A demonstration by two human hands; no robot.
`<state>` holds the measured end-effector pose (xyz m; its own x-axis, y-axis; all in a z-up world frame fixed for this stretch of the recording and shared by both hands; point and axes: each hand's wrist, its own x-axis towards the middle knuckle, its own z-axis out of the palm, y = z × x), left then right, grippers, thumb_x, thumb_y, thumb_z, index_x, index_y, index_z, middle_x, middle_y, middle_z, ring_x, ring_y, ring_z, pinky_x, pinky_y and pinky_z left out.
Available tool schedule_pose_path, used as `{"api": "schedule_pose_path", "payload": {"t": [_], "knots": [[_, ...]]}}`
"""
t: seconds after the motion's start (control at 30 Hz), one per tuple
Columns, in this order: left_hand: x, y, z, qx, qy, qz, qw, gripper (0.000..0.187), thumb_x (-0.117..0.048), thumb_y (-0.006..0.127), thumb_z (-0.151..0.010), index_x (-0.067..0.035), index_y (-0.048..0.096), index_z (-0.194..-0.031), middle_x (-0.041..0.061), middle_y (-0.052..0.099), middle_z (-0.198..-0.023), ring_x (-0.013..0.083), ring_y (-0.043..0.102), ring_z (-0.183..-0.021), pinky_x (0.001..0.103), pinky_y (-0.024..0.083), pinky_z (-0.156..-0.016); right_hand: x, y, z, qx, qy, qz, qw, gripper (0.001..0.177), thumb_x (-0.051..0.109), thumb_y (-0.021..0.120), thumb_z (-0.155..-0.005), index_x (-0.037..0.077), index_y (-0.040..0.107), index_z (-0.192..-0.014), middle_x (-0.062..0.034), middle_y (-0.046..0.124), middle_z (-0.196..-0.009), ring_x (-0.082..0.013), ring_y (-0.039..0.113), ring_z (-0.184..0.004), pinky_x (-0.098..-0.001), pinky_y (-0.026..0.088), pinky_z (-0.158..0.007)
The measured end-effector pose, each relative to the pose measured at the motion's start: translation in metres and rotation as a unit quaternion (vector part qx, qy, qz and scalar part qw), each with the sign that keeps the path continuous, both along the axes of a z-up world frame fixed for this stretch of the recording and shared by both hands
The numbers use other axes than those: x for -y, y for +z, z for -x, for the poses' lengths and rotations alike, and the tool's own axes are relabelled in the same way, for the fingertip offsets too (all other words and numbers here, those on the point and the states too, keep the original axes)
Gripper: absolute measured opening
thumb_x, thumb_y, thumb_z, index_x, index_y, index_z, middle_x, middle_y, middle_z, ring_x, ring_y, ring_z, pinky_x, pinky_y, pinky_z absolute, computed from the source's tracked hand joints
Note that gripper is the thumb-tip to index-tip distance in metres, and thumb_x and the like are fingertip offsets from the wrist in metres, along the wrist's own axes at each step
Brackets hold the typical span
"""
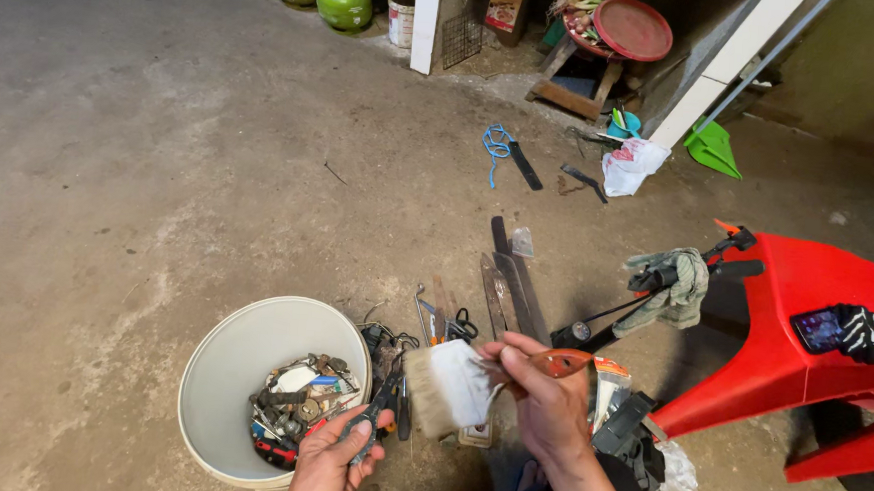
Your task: The person sits on a red stool and cleans various metal tools retrieved from a white bucket. Using a wire brush, they scrub a metal clamp, a wrench, and a screwdriver to remove dirt or rust, then place the cleaned items on the floor next to other tools.
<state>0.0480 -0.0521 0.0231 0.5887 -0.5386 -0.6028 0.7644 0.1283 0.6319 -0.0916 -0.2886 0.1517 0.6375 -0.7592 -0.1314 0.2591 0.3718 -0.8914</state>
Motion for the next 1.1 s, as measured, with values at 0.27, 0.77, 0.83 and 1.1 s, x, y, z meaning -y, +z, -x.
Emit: {"api": "schedule_pose_path", "payload": {"t": [0.27,0.77,0.83,1.1], "knots": [[-0.008,0.015,0.002,0.028,-0.023,0.036,0.999,0.038,-0.003,0.060,-0.091,0.005,0.064,-0.128,0.024,0.079,-0.107,0.0190,0.066,-0.062,0.027,0.049,-0.047,-0.008,-0.005,-0.011,-0.047,-0.008,0.105,0.993,0.034,0.008,0.072,-0.091,-0.014,0.069,-0.117,-0.0156,0.077,-0.099,-0.0200,0.071,-0.089,-0.0333,0.055,-0.083],[-0.011,0.057,0.019,0.005,-0.007,-0.012,1.000,0.024,-0.007,0.065,-0.093,0.006,0.073,-0.110,0.016,0.077,-0.087,0.0126,0.061,-0.059,0.023,0.046,-0.048,-0.038,0.009,0.007,-0.111,0.045,0.092,0.988,0.039,0.010,0.074,-0.085,-0.016,0.070,-0.113,-0.0194,0.079,-0.090,-0.0211,0.072,-0.080,-0.0327,0.056,-0.077],[-0.013,0.062,0.019,0.016,-0.010,-0.014,1.000,0.021,-0.008,0.065,-0.092,0.005,0.073,-0.107,0.014,0.076,-0.081,0.0119,0.060,-0.058,0.023,0.046,-0.049,-0.044,0.009,0.003,-0.124,0.076,0.109,0.983,0.041,0.010,0.076,-0.086,-0.018,0.071,-0.114,-0.0209,0.077,-0.089,-0.0201,0.069,-0.078,-0.0337,0.055,-0.075],[-0.011,0.074,0.023,0.115,-0.032,-0.079,0.990,0.039,-0.006,0.076,-0.087,0.011,0.073,-0.121,0.009,0.071,-0.071,0.0104,0.056,-0.057,0.024,0.044,-0.053,-0.063,0.037,0.003,-0.174,0.071,0.211,0.959,0.040,0.010,0.077,-0.081,-0.014,0.072,-0.114,-0.0194,0.081,-0.102,-0.0204,0.076,-0.093,-0.0307,0.058,-0.085]]}}
